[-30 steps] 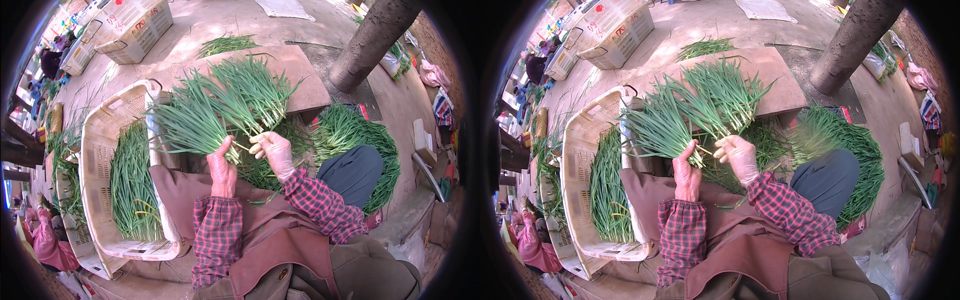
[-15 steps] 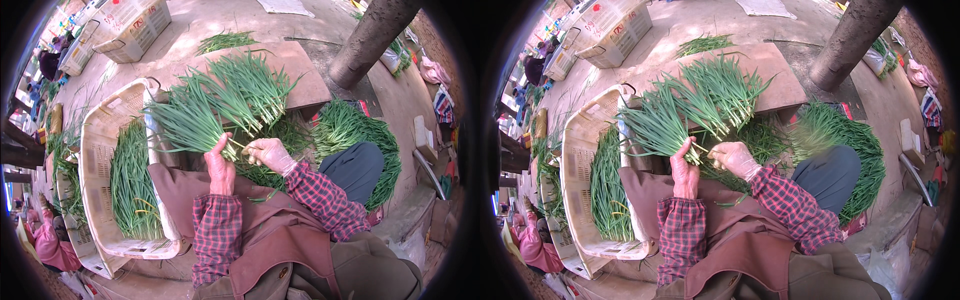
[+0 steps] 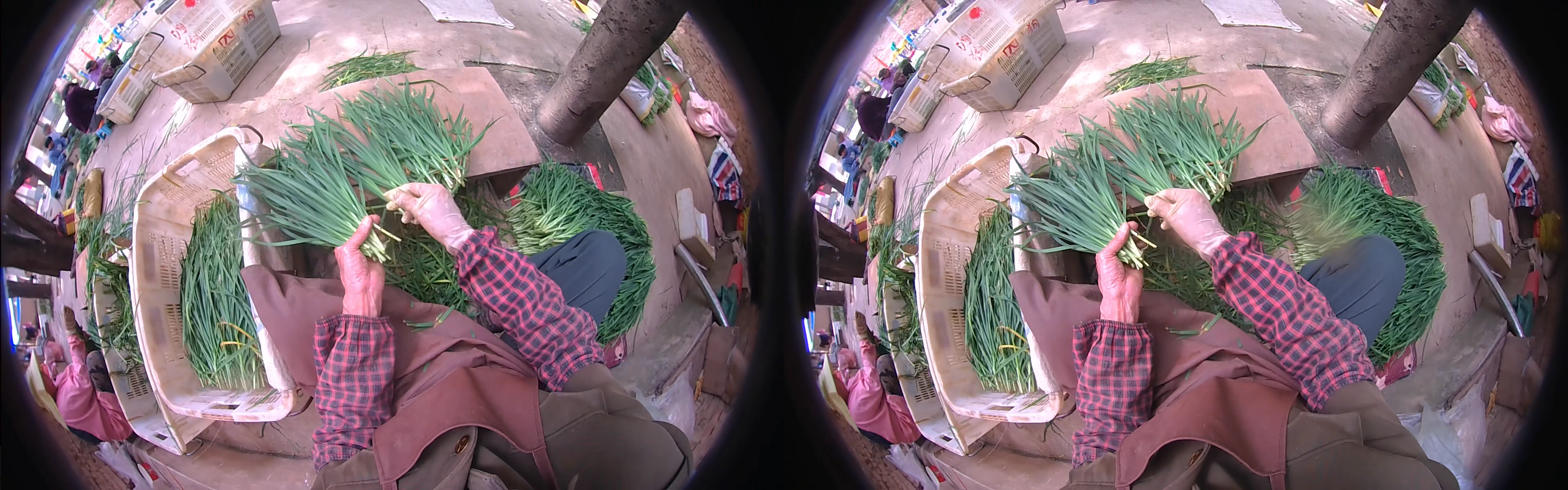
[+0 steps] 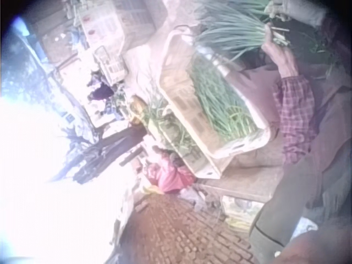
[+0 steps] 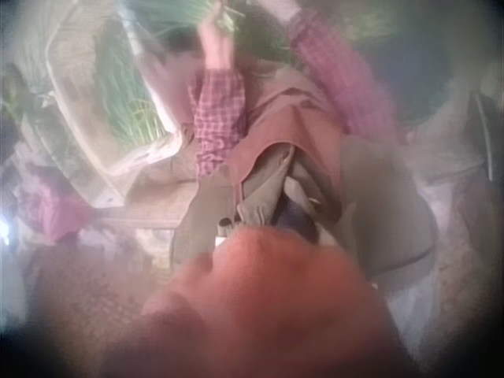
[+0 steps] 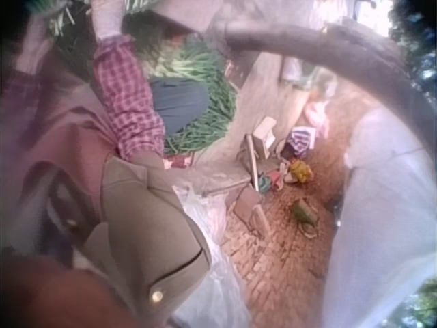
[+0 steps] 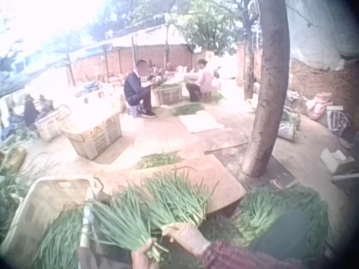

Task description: The person picks green chive stalks from a plastic crate and arranges them into bundles on a wooden surface by hand.

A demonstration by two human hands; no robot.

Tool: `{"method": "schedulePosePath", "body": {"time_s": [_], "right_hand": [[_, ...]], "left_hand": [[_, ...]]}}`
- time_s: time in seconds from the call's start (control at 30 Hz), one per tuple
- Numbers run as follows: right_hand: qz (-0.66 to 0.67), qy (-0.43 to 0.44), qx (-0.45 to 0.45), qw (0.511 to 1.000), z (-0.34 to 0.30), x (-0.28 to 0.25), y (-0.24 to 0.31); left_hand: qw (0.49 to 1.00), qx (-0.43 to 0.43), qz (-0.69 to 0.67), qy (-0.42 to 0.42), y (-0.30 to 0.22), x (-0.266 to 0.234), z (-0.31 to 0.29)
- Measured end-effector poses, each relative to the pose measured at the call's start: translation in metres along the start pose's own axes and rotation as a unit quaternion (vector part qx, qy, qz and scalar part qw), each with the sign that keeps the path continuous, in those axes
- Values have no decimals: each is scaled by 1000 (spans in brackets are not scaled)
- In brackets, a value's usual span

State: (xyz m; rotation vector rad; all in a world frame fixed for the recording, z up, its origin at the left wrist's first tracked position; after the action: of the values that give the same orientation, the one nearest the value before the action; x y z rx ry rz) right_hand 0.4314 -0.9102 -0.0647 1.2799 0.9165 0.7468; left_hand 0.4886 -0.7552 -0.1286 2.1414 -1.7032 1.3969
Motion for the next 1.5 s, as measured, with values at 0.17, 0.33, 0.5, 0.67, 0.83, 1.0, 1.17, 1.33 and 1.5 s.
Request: {"method": "schedulePosePath", "body": {"time_s": [0.17, 0.33, 0.5, 0.67, 0.83, 1.0, 1.17, 1.33, 1.5], "right_hand": [[49, 8, 94, 994, 25, 33, -44], [149, 10, 77, 986, 30, 47, -52], [233, -85, 62, 967, 12, 2, -32], [107, 35, -33, 993, -18, -5, 5], [81, 147, -100, 981, -46, 25, 25], [84, 113, -77, 987, -43, 40, 11], [180, 113, 18, 977, -49, 48, -21], [186, 100, 29, 977, -56, 32, -10], [55, -8, 79, 995, -71, -16, -64]], "left_hand": [[1000, 8, -8, 25, 0, -2, 1], [998, -8, -46, 50, 2, 2, -1], [999, -19, -44, 25, 3, -6, 3], [999, -15, -34, 25, 0, -3, -1], [998, -8, -50, 32, 0, -2, 2], [997, -14, -56, 41, 2, 2, 0], [999, 0, -21, 33, 1, -6, 5], [998, -7, -44, 37, 2, -10, 8], [995, -6, -89, 48, -1, -5, 3]]}}
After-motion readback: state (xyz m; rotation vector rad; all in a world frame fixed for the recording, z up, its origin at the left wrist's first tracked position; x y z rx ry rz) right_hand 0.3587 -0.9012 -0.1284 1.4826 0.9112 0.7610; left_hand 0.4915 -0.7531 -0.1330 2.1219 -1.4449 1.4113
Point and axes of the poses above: each hand's wrist, its own z-axis towards the middle knuckle, its own x-axis out of the palm, y = z × x, the point moved 9 cm from there along z, towards the middle knuckle, and after that the axes turned 15 degrees about -x, right-handed, at the moved point
